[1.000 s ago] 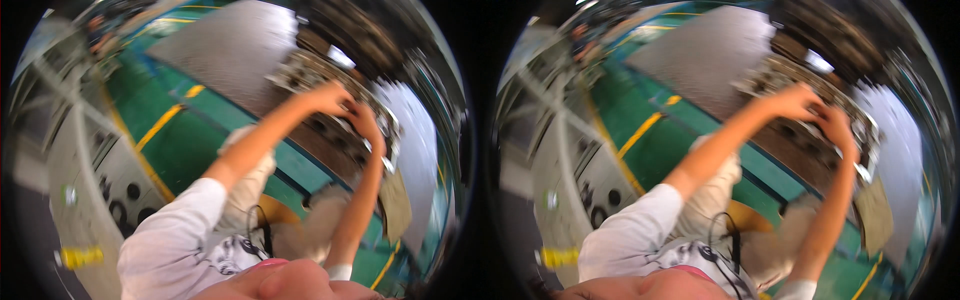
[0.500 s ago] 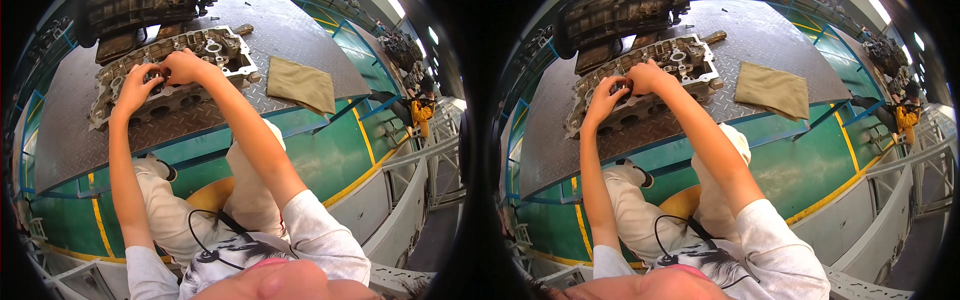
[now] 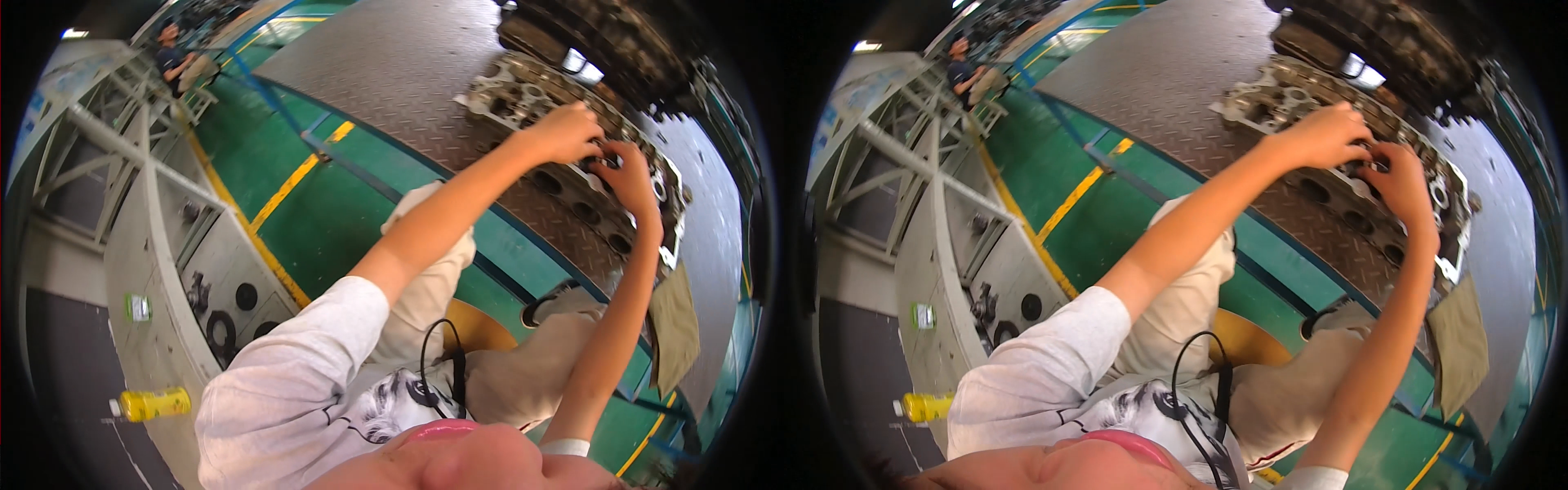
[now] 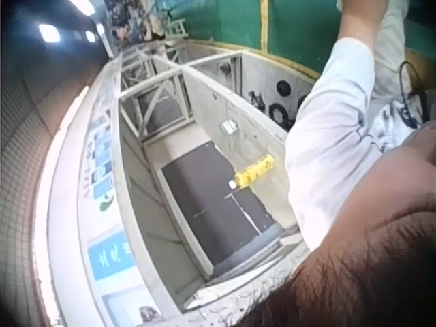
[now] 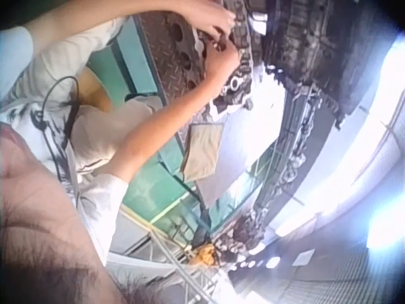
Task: The person places small components into the cylinder head assembly and wipes parts of the engine head with a cloth.
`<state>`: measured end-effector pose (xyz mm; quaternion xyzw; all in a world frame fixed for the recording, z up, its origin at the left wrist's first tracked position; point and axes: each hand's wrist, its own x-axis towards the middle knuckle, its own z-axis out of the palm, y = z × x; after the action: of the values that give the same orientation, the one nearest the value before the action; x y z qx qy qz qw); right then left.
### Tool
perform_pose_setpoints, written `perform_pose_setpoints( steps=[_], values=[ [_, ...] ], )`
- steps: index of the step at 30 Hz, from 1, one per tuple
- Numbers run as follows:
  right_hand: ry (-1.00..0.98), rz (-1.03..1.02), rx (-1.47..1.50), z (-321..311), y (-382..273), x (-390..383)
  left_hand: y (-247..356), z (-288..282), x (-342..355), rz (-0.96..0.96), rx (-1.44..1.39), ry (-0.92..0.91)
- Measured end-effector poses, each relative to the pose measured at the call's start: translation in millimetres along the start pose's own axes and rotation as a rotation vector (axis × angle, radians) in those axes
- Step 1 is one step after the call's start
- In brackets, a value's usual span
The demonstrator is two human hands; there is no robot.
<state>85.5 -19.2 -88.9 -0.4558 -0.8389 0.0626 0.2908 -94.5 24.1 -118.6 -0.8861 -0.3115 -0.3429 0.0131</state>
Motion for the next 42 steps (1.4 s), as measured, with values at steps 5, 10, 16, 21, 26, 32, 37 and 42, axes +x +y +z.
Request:
perform_pose_setpoints(
  steps=[5,10,16,21,26,32,37,42],
  values=[
    [0.026,-0.007,-0.024,2.5,0.5,2.3,-5.6,5.9,0.4,-0.019,0.026,0.035],
    [0.052,0.015,0.003,4.3,11.7,4.5,-9.2,6.7,0.6,-0.043,0.058,0.017],
    [0.05,0.051,0.005,1.3,8.1,-1.0,-6.4,8.3,-1.6,-0.039,0.057,0.02],
    [0.029,0.09,0.004,0.1,3.2,0.7,-8.3,10.0,-0.2,-0.017,0.031,0.04],
    [0.019,0.096,0.014,-3.1,1.3,-0.4,-5.4,8.8,-0.4,-0.009,0.008,0.043],
    [0.007,0.114,0.072,0.1,4.8,0.1,-3.4,5.8,-1.1,-0.006,-0.021,0.021],
    [0.018,0.113,0.063,1.4,6.6,-0.2,-1.6,3.7,0.3,0.01,-0.031,0.025],
    [0.096,0.058,-0.048,4.1,4.5,-3.2,-0.1,2.4,-3.3,0.013,-0.054,0.042]
  ],
)
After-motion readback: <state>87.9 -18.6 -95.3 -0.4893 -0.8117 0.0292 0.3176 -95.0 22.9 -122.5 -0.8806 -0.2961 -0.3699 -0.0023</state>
